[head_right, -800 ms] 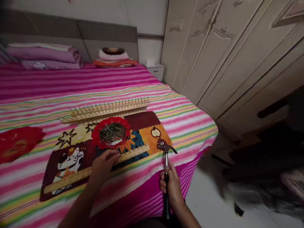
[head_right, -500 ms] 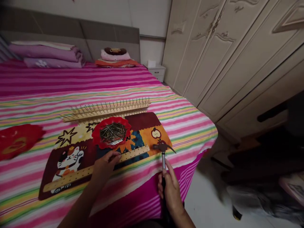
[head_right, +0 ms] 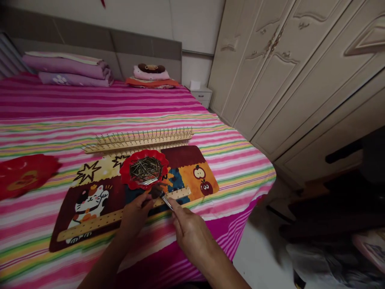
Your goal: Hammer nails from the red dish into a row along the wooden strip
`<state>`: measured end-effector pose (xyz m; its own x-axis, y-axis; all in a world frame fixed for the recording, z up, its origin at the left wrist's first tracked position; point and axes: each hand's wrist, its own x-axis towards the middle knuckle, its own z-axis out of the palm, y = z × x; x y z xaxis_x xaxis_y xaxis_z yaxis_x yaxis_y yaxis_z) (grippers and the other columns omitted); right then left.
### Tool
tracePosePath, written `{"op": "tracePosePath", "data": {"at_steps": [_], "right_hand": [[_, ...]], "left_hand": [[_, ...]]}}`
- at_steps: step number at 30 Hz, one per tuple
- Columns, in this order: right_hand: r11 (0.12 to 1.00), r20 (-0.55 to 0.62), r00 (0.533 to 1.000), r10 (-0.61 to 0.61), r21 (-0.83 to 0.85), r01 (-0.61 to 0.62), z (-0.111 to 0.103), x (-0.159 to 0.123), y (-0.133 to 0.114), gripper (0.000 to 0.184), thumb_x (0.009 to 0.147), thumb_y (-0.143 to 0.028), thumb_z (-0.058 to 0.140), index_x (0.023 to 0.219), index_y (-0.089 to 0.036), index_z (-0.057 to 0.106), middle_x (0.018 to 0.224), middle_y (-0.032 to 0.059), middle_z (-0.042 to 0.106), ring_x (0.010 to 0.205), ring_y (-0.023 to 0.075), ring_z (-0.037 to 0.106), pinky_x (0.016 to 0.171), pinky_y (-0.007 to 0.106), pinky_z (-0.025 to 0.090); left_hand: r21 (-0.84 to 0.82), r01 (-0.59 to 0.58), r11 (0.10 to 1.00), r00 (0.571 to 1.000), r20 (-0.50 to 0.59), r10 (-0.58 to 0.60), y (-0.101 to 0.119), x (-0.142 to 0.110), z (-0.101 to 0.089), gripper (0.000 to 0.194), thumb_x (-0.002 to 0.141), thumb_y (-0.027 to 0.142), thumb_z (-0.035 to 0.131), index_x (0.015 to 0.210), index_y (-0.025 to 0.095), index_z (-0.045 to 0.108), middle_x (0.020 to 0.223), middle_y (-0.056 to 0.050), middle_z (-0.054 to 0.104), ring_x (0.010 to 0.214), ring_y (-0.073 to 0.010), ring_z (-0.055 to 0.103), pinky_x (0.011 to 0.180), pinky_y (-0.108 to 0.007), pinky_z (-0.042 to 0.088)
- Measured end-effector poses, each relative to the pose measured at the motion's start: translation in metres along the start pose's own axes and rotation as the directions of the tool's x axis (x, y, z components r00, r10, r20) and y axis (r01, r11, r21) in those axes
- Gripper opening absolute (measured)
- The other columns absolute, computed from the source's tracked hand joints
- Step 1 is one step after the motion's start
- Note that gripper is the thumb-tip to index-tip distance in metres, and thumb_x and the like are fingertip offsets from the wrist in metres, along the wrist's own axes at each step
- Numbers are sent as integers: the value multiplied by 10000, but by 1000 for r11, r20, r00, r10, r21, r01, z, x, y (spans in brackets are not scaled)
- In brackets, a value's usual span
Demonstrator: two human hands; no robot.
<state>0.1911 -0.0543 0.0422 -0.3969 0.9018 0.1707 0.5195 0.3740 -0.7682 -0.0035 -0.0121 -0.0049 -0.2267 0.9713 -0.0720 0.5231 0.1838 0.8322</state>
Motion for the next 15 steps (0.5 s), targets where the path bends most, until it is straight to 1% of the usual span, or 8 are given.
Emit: {"op": "tracePosePath", "data": {"at_steps": [2,5,7,8,10,12,13,15], "right_hand": [[1000,17,1000,18,-17,-17,0,-4,2,492,928,-198,358,1419,-217,371,1121,104,674,1057,211,629,906,359,507],[998,-69,997,25,58,-21,-3,-13,5,479,933,-225,380,1408,-281,384,1289,65,587,1190,206,541,991,360,442],[983,-173,979,113,166,-84,-4,-20,11,446,922,-276,426,1368,-299,449,1273,47,600,1153,215,567,958,349,465],[959,-228,953,201,242,-145,-4,-23,15,436,910,-314,455,1344,-291,484,1190,52,647,1062,219,619,887,338,506],[854,-304,849,432,440,-277,-4,-28,26,470,867,-402,516,1315,-258,522,879,43,705,748,191,668,647,288,549],[688,-300,711,636,639,-345,-3,-32,38,559,816,-463,563,1326,-241,500,621,-22,603,473,122,543,424,216,450],[600,-272,653,706,719,-350,-3,-34,43,601,793,-478,581,1338,-248,475,570,-51,544,407,94,466,363,188,380],[449,-196,581,790,830,-330,-1,-37,52,659,758,-482,609,1355,-272,426,548,-82,481,361,64,373,314,151,272]], "left_hand": [[-18,2,1000,1000,6,-2,0,0,0,151,723,333,515,699,239,630,655,44,617,608,-104,541,629,-214,374],[-31,-9,999,1000,10,9,0,1,2,172,720,346,502,696,235,632,688,32,633,637,-113,553,645,-225,382],[-39,-10,999,1000,11,11,0,0,3,183,713,357,500,710,233,635,709,23,644,657,-123,566,660,-234,394],[-60,-3,998,1000,24,5,0,0,3,190,705,367,508,739,234,640,726,20,653,672,-128,578,669,-238,406],[-117,21,993,998,57,-14,1,-1,-1,230,690,396,532,810,238,647,762,18,672,703,-138,605,686,-242,434],[-137,46,989,998,43,-41,3,2,-11,270,689,425,545,864,248,650,779,23,685,720,-145,622,696,-243,456],[-115,53,992,999,2,-53,5,5,-19,271,697,433,545,867,253,653,777,26,689,722,-147,625,699,-244,464],[-17,44,999,991,-128,-45,10,19,-35,249,721,423,540,862,258,661,796,28,699,748,-152,630,730,-248,474]]}}
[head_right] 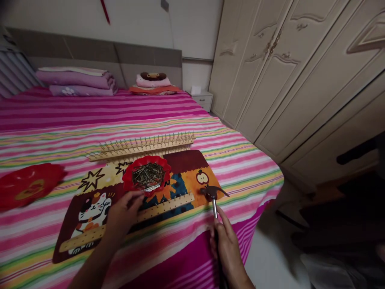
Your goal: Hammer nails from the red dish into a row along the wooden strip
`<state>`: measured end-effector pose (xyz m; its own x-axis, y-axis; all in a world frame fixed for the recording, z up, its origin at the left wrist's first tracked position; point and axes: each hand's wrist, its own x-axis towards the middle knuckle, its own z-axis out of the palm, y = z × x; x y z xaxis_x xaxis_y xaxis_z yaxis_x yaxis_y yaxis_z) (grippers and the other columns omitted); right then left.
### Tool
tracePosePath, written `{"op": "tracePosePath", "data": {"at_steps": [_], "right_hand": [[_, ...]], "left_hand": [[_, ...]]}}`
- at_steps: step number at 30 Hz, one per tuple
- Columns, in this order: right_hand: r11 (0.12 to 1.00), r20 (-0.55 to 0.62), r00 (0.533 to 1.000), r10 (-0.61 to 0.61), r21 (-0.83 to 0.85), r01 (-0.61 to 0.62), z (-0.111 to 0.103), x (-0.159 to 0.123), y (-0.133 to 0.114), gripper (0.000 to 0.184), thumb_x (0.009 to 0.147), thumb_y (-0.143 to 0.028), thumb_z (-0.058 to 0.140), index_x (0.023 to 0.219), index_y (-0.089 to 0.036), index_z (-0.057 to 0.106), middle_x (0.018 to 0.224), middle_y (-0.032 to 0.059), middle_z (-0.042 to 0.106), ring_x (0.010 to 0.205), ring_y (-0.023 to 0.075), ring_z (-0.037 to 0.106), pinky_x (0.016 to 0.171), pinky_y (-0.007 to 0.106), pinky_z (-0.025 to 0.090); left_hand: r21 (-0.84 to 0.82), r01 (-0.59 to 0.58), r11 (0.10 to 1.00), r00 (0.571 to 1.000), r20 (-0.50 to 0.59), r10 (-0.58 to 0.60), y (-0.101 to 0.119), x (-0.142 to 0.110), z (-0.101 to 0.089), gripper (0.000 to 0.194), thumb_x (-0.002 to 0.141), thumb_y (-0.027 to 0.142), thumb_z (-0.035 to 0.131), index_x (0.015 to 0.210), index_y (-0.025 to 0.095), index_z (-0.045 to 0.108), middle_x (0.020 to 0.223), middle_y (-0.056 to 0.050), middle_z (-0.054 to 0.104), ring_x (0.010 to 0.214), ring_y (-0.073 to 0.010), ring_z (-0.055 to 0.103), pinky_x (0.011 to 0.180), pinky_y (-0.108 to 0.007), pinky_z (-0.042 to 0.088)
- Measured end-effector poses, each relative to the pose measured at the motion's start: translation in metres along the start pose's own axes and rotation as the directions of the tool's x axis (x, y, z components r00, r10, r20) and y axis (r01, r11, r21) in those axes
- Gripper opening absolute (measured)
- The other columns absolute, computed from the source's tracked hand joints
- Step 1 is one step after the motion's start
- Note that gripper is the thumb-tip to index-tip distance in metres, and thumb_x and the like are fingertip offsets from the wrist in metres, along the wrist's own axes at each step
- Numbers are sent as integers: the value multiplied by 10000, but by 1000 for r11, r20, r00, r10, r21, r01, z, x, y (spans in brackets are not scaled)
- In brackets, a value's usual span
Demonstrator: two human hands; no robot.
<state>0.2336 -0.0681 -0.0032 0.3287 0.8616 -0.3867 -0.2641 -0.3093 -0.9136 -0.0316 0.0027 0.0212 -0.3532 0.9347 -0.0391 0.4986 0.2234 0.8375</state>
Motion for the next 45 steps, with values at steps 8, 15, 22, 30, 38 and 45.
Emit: {"op": "tracePosePath", "data": {"at_steps": [8,15,22,30,38,45], "right_hand": [[974,14,994,106,201,-106,-6,7,23,664,735,-484,630,1320,-271,398,538,-93,460,355,49,339,304,120,232],[962,21,991,131,239,-132,-6,17,25,648,722,-507,649,1290,-292,423,537,-90,471,349,39,334,301,107,219],[963,30,990,139,230,-142,-10,18,26,660,730,-506,647,1308,-290,414,542,-87,476,354,45,349,298,111,229],[964,27,989,146,222,-149,-6,19,23,659,720,-493,648,1302,-292,414,525,-96,463,334,42,325,287,105,217],[967,20,991,135,214,-137,-1,16,22,617,726,-472,647,1278,-300,431,533,-97,455,344,39,324,297,99,215],[967,15,990,137,215,-137,-2,17,20,637,713,-500,651,1276,-299,432,528,-94,463,342,39,318,291,99,212]], "left_hand": [[541,-268,797,954,33,299,30,95,-4,267,826,263,450,948,216,683,988,-44,673,937,-172,607,862,-263,469],[665,-296,686,953,152,263,37,127,12,205,738,171,528,828,222,704,896,-68,666,892,-207,607,786,-274,461],[681,-284,675,957,157,243,34,130,5,222,789,220,472,831,195,688,913,-83,687,887,-213,620,770,-271,456],[641,-186,745,981,76,180,31,128,-26,285,834,254,430,999,210,658,1049,-19,689,968,-159,617,832,-227,454],[704,-247,666,968,148,202,25,109,-12,237,807,285,476,867,199,689,931,-79,663,912,-206,599,814,-273,460],[753,-210,624,976,122,181,32,113,10,267,784,263,466,881,149,688,955,-160,644,927,-271,607,824,-343,476]]}}
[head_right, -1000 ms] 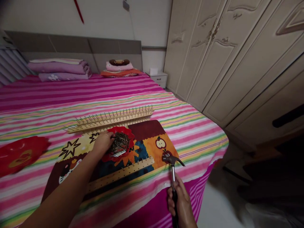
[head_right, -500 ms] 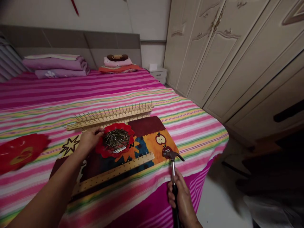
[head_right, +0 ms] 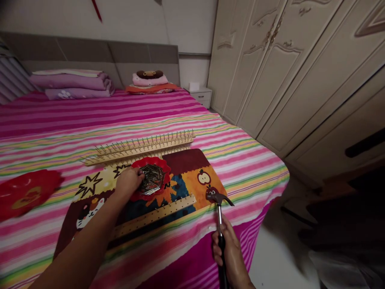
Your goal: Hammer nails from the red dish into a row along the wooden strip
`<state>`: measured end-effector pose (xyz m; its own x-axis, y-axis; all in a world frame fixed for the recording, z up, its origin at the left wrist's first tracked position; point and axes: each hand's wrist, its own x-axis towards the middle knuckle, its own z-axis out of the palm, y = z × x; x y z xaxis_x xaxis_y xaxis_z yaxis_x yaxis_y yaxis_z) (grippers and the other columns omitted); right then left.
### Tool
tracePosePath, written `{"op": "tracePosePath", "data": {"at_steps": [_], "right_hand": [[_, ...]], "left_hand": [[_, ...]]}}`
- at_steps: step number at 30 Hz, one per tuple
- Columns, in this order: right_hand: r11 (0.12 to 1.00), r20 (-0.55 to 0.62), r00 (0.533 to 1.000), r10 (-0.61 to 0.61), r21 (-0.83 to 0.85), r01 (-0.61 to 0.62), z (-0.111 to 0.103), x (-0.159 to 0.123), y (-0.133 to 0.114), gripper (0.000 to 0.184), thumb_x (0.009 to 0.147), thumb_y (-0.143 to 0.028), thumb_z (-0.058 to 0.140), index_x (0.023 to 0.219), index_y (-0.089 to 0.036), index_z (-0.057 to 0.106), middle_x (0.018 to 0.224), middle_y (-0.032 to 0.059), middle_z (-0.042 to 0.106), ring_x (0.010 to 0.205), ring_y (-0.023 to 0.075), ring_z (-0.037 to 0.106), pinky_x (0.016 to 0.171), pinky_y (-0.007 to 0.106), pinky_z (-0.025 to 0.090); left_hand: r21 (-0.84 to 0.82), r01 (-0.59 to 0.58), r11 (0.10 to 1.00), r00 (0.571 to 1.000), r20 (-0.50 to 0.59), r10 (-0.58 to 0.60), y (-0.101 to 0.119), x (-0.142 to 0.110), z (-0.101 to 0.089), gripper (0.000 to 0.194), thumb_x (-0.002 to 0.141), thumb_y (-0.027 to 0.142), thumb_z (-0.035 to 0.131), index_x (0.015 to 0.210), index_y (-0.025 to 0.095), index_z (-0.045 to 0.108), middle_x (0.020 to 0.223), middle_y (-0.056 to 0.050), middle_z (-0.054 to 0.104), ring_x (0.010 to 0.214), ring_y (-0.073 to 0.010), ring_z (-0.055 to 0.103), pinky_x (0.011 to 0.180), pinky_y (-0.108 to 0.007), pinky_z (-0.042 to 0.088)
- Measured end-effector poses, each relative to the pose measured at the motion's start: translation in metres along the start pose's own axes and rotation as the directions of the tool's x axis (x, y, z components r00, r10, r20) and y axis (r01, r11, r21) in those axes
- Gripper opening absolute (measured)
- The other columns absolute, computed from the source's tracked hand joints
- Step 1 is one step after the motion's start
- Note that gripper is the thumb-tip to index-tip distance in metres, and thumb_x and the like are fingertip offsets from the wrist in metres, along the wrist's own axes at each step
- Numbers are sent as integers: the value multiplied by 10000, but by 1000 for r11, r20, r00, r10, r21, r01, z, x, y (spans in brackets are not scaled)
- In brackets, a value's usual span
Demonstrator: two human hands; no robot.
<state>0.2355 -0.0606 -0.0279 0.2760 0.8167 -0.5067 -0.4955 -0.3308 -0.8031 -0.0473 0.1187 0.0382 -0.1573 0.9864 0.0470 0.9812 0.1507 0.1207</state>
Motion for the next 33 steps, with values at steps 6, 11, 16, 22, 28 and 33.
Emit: {"op": "tracePosePath", "data": {"at_steps": [6,11,16,22,28,33], "right_hand": [[1000,30,1000,5,19,-5,-4,2,1,627,722,-494,646,1276,-292,430,527,-93,467,339,36,315,289,97,222],[1000,39,999,-4,25,3,-6,1,2,620,726,-485,646,1274,-293,430,530,-94,471,332,36,324,285,96,223],[1000,35,999,-12,18,11,-6,-2,3,620,724,-498,640,1268,-286,434,527,-93,468,334,38,329,286,95,231],[999,39,999,-31,13,31,-6,-3,3,614,730,-505,634,1262,-276,427,524,-98,458,332,38,323,283,96,228],[999,42,999,-26,21,25,-8,-2,3,604,734,-508,629,1256,-278,433,521,-97,462,327,36,325,286,96,218],[999,57,998,-19,29,18,-10,0,5,594,741,-482,628,1264,-282,430,526,-95,466,327,38,332,284,97,222]], "left_hand": [[-1,30,1000,999,28,-30,5,2,-5,273,786,251,439,841,167,693,918,-142,674,895,-261,632,764,-316,485],[-16,55,998,998,42,-55,1,2,-7,240,781,268,461,809,190,686,845,-106,691,862,-232,641,726,-283,480],[-51,60,997,996,74,-56,-1,-2,-8,179,740,289,532,771,201,686,817,-86,697,832,-219,647,707,-268,472],[-107,94,990,995,47,-90,2,-3,-10,207,732,249,492,733,179,687,830,-124,708,840,-238,650,695,-282,469],[-248,127,960,992,41,-121,-6,-2,-9,228,728,300,491,698,182,683,710,-69,708,696,-205,647,605,-267,442],[-360,101,927,995,23,-99,-24,-6,-14,325,794,368,428,854,178,684,785,-9,719,696,-132,640,611,-200,458]]}}
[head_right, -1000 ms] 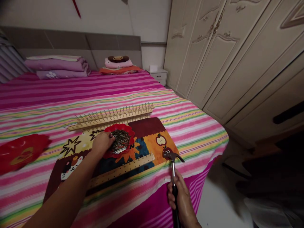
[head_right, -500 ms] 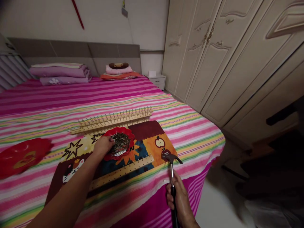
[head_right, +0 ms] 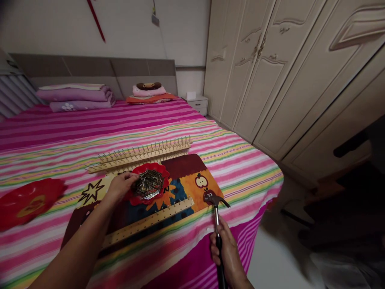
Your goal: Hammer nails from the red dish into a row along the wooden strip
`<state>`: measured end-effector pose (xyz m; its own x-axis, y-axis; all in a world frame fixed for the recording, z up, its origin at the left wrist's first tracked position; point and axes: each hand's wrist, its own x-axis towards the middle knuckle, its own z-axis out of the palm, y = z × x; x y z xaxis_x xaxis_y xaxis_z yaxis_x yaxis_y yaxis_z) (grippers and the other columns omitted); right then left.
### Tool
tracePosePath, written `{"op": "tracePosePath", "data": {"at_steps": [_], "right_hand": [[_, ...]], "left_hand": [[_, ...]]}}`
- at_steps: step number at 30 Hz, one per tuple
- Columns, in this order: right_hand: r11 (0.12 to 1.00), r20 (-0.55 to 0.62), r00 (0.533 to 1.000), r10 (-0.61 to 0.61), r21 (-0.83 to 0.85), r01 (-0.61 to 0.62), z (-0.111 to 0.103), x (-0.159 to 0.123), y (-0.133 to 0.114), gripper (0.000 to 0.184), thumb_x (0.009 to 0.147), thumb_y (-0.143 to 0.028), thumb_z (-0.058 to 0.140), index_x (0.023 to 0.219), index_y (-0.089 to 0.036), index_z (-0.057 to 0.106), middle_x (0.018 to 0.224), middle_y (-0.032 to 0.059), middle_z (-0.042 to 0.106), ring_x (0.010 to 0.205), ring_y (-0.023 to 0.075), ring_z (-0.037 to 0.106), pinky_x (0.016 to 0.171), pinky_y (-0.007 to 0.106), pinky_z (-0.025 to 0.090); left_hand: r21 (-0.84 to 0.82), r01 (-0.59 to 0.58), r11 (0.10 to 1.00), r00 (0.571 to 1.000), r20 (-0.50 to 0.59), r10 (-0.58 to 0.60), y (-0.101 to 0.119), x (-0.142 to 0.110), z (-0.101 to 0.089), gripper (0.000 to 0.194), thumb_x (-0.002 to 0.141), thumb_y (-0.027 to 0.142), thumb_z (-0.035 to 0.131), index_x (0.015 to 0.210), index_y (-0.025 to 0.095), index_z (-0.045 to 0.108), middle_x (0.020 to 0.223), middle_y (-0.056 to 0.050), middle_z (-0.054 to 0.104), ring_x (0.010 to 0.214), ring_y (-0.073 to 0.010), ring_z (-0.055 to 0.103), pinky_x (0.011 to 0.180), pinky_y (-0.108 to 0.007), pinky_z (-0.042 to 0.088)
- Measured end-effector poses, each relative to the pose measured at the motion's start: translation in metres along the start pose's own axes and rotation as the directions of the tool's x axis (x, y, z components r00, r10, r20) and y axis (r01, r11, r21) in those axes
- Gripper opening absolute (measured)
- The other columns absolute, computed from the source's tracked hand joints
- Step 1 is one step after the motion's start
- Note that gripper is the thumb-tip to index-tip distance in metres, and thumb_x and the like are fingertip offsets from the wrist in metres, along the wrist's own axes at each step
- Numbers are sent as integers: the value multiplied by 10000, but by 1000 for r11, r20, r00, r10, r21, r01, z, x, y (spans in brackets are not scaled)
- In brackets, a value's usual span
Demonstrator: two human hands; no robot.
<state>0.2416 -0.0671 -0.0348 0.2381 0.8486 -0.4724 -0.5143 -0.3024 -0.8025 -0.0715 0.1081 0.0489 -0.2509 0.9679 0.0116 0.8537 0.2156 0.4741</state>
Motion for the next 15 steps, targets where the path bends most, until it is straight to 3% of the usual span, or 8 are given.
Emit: {"op": "tracePosePath", "data": {"at_steps": [6,10,15], "right_hand": [[1000,13,1000,-4,-7,4,0,0,2,633,730,-487,628,1288,-280,412,525,-96,464,329,40,328,285,103,215],[1000,12,1000,-2,-16,2,1,-1,2,604,738,-474,620,1273,-277,421,532,-93,473,331,37,326,287,99,213],[1000,8,1000,-3,-9,3,1,0,1,608,742,-479,620,1279,-286,410,522,-97,466,329,39,320,280,100,216]], "left_hand": [[74,-48,996,995,-84,54,-3,-8,-1,253,776,258,489,942,198,671,946,-34,686,833,-146,622,758,-230,478],[165,-120,979,991,-37,127,7,-14,13,151,728,223,561,791,204,697,888,-59,654,889,-188,605,829,-264,475],[281,-77,957,996,-17,85,18,-13,25,257,763,201,462,814,148,709,940,-146,634,912,-257,611,844,-342,484]]}}
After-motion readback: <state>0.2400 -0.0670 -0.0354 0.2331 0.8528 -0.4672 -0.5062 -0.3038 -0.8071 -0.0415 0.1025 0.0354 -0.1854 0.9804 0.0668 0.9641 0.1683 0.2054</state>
